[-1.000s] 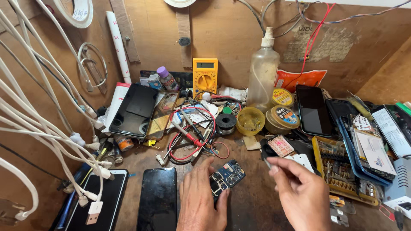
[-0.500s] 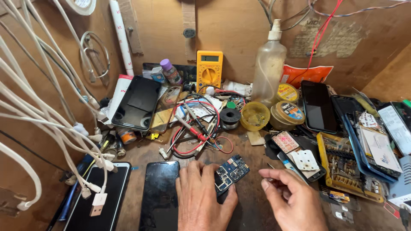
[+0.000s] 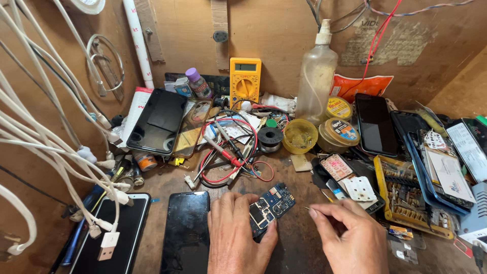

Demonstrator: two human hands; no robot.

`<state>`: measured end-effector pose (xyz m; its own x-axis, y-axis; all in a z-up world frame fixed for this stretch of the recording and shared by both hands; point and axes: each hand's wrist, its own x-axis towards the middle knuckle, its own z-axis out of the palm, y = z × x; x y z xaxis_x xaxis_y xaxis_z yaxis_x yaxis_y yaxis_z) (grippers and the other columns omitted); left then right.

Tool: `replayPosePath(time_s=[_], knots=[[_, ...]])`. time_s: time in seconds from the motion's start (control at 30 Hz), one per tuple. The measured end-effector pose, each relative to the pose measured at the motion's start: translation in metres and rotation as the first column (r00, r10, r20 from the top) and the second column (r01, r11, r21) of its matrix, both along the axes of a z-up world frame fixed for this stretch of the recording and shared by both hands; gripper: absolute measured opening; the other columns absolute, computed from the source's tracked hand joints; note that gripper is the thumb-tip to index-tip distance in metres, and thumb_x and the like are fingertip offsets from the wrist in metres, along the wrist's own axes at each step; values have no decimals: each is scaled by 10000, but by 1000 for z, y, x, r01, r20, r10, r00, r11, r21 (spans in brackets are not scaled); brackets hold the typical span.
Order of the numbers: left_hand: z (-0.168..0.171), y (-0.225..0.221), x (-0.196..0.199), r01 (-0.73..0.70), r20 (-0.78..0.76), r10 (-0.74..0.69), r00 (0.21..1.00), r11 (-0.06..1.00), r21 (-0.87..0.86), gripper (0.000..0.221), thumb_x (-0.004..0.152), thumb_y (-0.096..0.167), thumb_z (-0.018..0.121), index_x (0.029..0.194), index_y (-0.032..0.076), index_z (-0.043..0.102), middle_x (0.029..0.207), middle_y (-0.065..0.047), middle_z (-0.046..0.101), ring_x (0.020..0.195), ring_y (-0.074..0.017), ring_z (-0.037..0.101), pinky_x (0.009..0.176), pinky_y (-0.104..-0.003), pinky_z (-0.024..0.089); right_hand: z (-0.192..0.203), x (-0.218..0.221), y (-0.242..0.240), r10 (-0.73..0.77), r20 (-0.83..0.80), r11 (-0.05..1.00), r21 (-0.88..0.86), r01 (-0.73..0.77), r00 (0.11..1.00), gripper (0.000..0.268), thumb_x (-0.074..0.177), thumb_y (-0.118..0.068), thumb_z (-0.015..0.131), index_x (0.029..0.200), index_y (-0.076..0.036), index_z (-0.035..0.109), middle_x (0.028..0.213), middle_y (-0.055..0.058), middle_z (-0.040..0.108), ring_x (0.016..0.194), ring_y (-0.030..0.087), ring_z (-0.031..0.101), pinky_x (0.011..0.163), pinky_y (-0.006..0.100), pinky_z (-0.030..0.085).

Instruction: The person tests a circuit board with multimeter probes, cleans it with a brush and liquid from a bottle, and uses a soldering iron to apply heat to components on the board.

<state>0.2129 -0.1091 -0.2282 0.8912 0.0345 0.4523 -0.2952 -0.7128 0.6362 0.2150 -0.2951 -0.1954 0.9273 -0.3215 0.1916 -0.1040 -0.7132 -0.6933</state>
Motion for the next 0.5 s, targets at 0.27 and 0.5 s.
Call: replayPosePath(time_s=[0.27,0.5], knots=[[2,0,1,-16,-57,15,998,1000,-16,602,637,239,874,1172,55,669,1130,-163,555,1090,-387,513,894,-516,398,-5,17,14,100,52,990,97,-104,994,156,786,-144,851,935,-99,835,697,2,710,520,105,596,502,276,470],[2,-1,2,-37,-35,36,999,999,-30,589,630,249,877,1155,62,686,1118,-164,551,1082,-383,516,890,-515,400,-7,14,13,122,77,987,98,-130,989,124,768,-119,856,886,-86,837,665,5,687,505,89,577,485,260,457]])
